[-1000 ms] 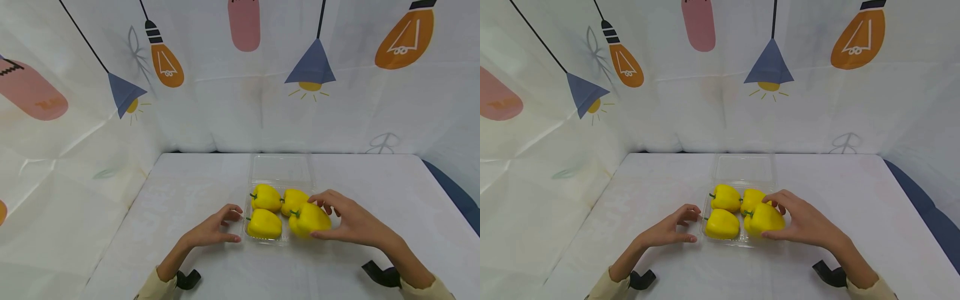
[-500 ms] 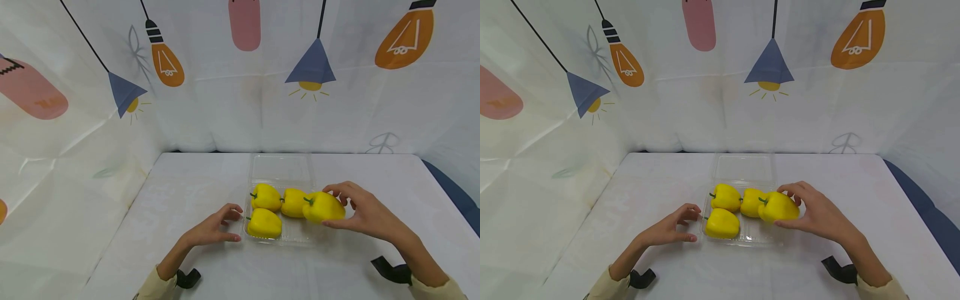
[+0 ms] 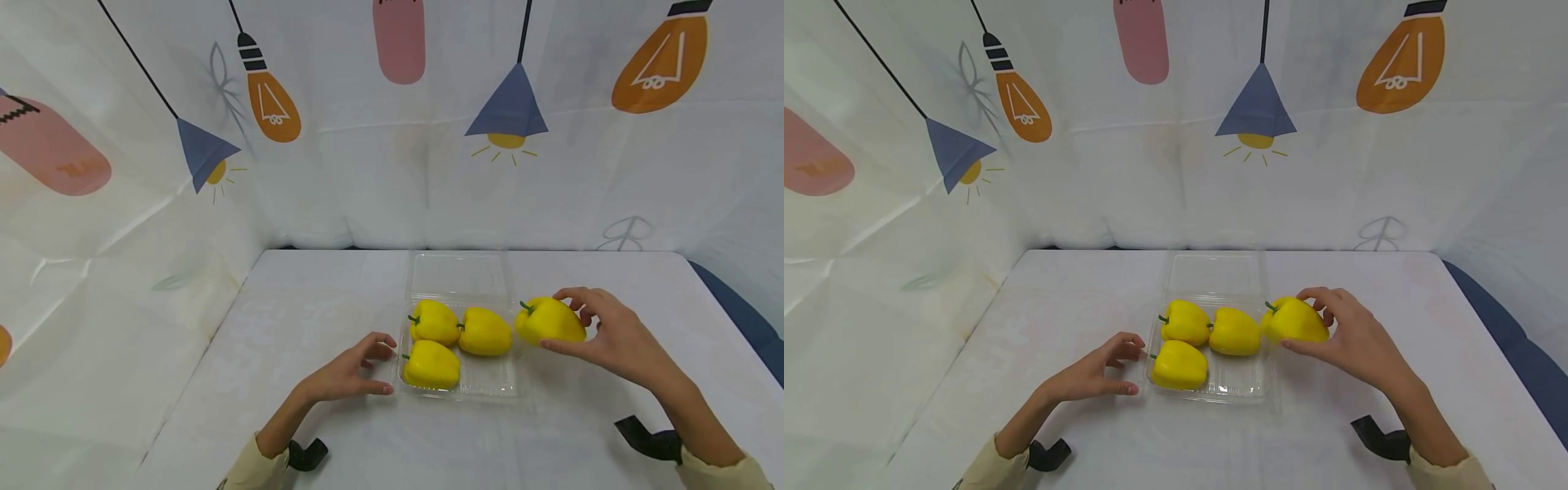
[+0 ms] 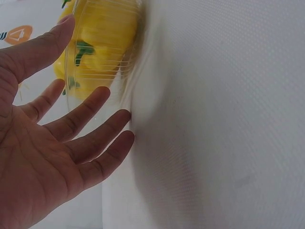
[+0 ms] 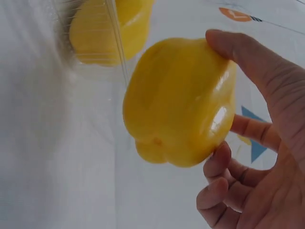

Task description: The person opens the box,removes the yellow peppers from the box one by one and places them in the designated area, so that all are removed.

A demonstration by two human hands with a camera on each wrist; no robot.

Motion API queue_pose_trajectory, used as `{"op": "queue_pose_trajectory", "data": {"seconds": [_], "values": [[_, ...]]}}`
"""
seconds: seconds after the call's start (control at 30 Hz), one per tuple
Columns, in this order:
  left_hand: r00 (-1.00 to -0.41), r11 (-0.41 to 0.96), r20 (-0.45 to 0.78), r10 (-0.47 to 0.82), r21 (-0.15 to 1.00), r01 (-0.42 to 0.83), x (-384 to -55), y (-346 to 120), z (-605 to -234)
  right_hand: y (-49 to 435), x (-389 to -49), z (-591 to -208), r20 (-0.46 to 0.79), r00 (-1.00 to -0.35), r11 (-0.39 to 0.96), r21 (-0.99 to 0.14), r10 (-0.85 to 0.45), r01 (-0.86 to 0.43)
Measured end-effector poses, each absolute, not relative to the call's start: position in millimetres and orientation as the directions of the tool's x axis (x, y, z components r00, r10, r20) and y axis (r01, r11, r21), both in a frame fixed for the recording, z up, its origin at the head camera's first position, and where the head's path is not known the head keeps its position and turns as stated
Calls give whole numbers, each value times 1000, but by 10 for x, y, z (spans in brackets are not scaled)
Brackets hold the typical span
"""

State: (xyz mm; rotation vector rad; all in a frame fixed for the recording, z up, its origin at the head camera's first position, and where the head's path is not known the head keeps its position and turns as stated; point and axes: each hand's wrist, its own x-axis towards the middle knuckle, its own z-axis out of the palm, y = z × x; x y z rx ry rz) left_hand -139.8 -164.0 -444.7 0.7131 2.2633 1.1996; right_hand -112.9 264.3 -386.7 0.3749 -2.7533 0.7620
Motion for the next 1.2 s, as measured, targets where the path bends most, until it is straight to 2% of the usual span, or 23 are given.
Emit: {"op": "queue_pose_trajectory", "data": {"seconds": [0.43,0.83,1.2], "values": [[-752,480,-164,639,848,223,-1400,-1645,-4467,2718,-1198,-3979,211,-977,856,-509,22,-91],[-752,482,-159,640,845,232,-1410,-1650,-4496,2735,-1274,-4201,181,-975,858,-514,132,20],[-747,476,-148,647,845,245,-1409,-1656,-4493,2703,-1312,-4313,68,-980,851,-511,185,125]]}}
